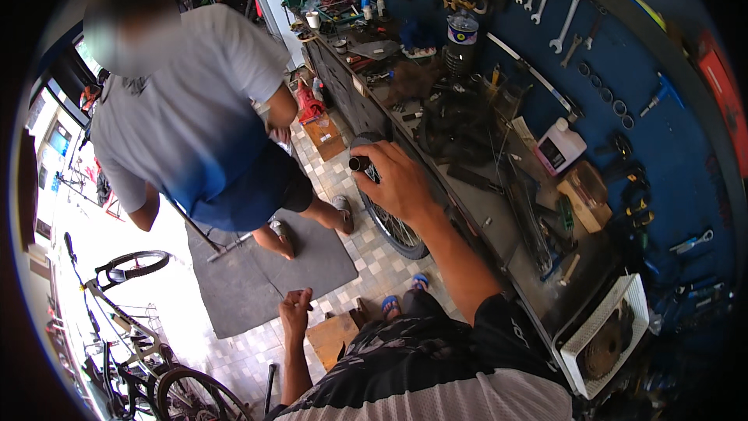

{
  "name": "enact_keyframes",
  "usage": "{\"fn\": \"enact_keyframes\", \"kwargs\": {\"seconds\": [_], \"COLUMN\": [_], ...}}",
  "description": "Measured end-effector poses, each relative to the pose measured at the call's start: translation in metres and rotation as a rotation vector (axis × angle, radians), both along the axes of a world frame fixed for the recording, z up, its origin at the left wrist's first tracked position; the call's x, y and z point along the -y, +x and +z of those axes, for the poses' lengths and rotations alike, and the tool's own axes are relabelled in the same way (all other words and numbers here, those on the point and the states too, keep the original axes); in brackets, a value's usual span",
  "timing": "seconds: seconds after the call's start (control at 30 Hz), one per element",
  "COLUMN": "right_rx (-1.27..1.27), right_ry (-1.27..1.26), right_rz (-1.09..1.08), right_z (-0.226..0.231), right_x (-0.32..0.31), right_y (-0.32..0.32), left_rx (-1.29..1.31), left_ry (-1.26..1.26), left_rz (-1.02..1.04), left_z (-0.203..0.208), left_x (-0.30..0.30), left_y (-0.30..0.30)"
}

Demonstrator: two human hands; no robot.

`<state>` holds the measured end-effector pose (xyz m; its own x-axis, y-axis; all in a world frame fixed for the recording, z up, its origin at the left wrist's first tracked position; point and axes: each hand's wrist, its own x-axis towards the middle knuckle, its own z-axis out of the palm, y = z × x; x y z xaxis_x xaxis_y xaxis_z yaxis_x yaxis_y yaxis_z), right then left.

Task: The person organizes bicycle parts and tools in a workshop. They move a cassette into a basket, handle a bicycle wheel, open a drawer to retrieve a hammer, and sort various small parts and tools on the workbench.

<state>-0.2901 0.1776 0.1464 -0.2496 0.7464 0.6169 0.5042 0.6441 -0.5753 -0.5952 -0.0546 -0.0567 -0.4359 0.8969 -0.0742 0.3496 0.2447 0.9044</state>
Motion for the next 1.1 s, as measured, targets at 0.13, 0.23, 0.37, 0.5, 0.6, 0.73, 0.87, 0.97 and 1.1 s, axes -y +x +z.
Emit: {"fn": "enact_keyframes", "kwargs": {"seconds": [0.13, 0.23, 0.37, 0.5, 0.6, 0.73, 0.87, 0.97, 1.1], "right_rx": [-0.121, -0.115, -0.154, -0.265, -0.247, -0.541, -0.475, -0.761, -0.789], "right_ry": [-0.266, -0.246, -0.244, -0.244, -0.289, -0.466, -0.422, -0.687, -0.758], "right_rz": [0.038, 0.041, 0.079, 0.046, -0.007, 0.146, 0.151, 0.31, 0.306], "right_z": [-0.002, -0.014, -0.015, -0.027, -0.031, -0.036, -0.036, -0.049, -0.051], "right_x": [-0.036, -0.072, -0.121, -0.162, -0.192, -0.215, -0.228, -0.234, -0.231], "right_y": [-0.016, -0.01, -0.008, 0.013, 0.031, 0.026, 0.024, 0.026, 0.011], "left_rx": [-0.177, -0.148, -0.158, -0.094, -0.072, -0.115, -0.205, -0.414, -0.248], "left_ry": [-0.123, -0.267, -0.509, -0.846, -1.123, -1.139, -1.027, -0.786, -0.822], "left_rz": [-0.237, -0.442, -0.46, -0.358, -0.374, -0.53, -0.721, -0.939, -0.561], "left_z": [-0.027, -0.054, -0.127, -0.152, -0.172, -0.181, -0.184, -0.184, -0.178], "left_x": [-0.011, -0.035, -0.063, -0.073, -0.076, -0.099, -0.121, -0.149, -0.191], "left_y": [0.032, 0.05, 0.029, 0.002, -0.019, -0.021, -0.029, -0.042, -0.038]}}
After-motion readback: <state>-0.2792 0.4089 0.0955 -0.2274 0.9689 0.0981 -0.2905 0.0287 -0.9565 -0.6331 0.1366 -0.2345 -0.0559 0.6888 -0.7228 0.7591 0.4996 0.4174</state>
